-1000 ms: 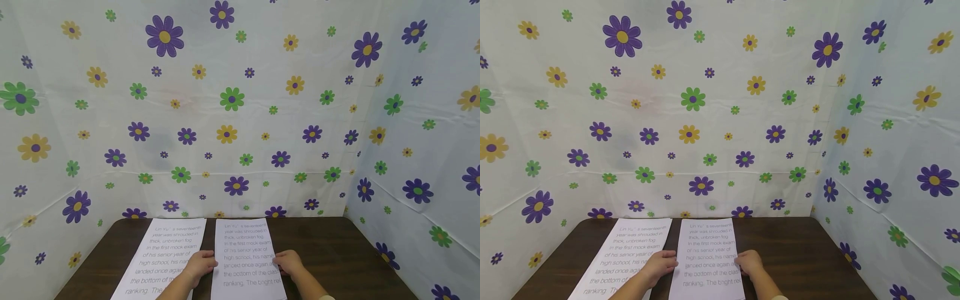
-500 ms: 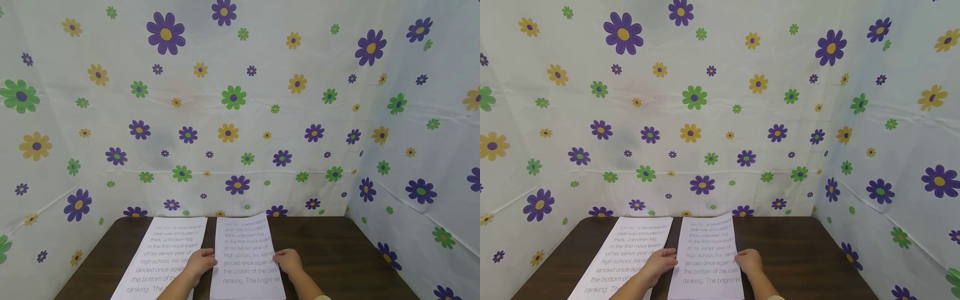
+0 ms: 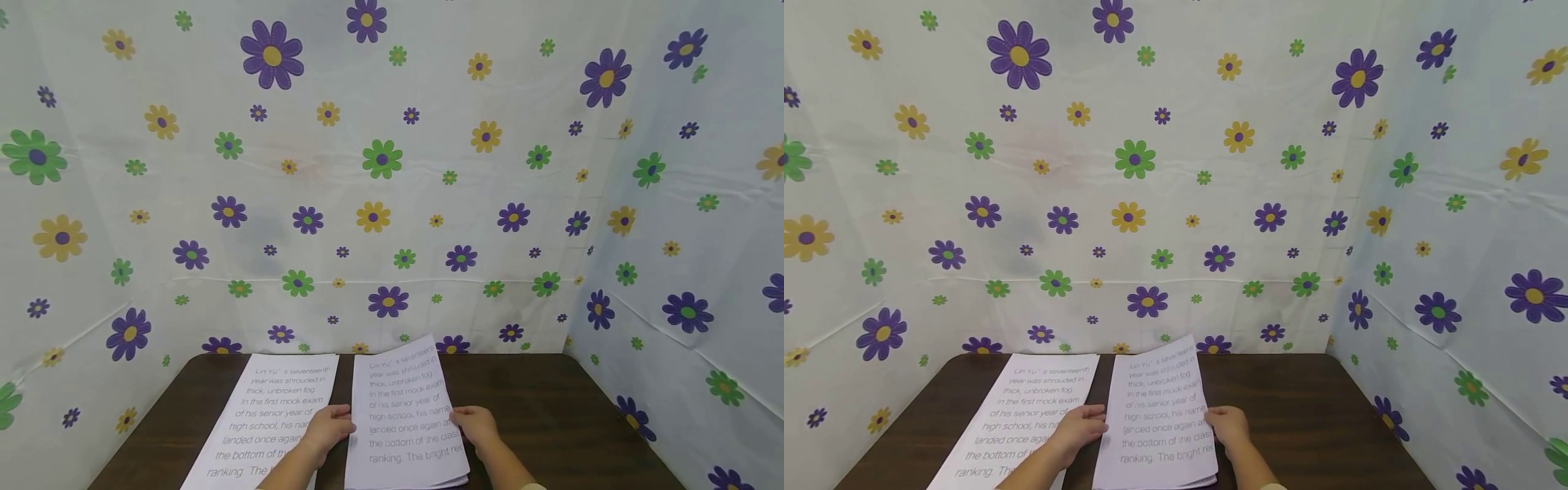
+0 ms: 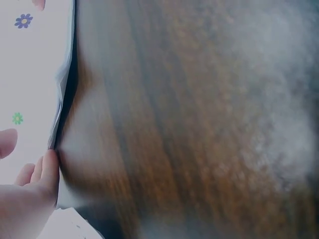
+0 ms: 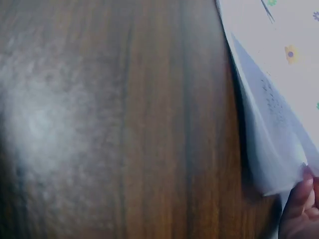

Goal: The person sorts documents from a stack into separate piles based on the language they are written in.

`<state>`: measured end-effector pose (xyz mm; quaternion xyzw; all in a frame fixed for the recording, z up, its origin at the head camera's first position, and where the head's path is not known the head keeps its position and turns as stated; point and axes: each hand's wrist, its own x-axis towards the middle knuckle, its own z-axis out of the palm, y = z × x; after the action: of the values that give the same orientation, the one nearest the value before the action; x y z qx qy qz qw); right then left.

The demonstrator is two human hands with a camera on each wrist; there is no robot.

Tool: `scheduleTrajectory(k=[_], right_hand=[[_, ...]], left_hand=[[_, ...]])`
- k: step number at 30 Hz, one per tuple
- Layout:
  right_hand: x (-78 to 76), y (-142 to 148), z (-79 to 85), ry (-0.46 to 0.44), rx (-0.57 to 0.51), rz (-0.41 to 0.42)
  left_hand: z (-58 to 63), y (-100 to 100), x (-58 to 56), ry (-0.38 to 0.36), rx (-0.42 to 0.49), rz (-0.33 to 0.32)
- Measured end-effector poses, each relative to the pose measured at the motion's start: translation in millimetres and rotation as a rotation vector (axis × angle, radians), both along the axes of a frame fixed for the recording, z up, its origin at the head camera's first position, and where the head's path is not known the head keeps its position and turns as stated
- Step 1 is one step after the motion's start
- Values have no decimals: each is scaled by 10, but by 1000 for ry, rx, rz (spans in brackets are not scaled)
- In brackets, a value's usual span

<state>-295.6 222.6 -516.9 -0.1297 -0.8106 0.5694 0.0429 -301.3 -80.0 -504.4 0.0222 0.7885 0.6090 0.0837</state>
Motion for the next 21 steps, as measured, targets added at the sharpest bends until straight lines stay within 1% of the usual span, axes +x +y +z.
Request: scheduleTrajectory(k=[8,12,15,21], right_hand=[[-30,73,-41,-18,-248,64],[-31,79,-39,-21,-335,100],[-21,75,-18,-36,-366,114],[-15,82,-4,-47,-361,118]], left_hand=[[-8,-3,-19,16,-16,6],[-10,-5,-23,26,-25,-5],[-12,-2,-25,29,-34,-8],[9,1,-19,36,-35,22]])
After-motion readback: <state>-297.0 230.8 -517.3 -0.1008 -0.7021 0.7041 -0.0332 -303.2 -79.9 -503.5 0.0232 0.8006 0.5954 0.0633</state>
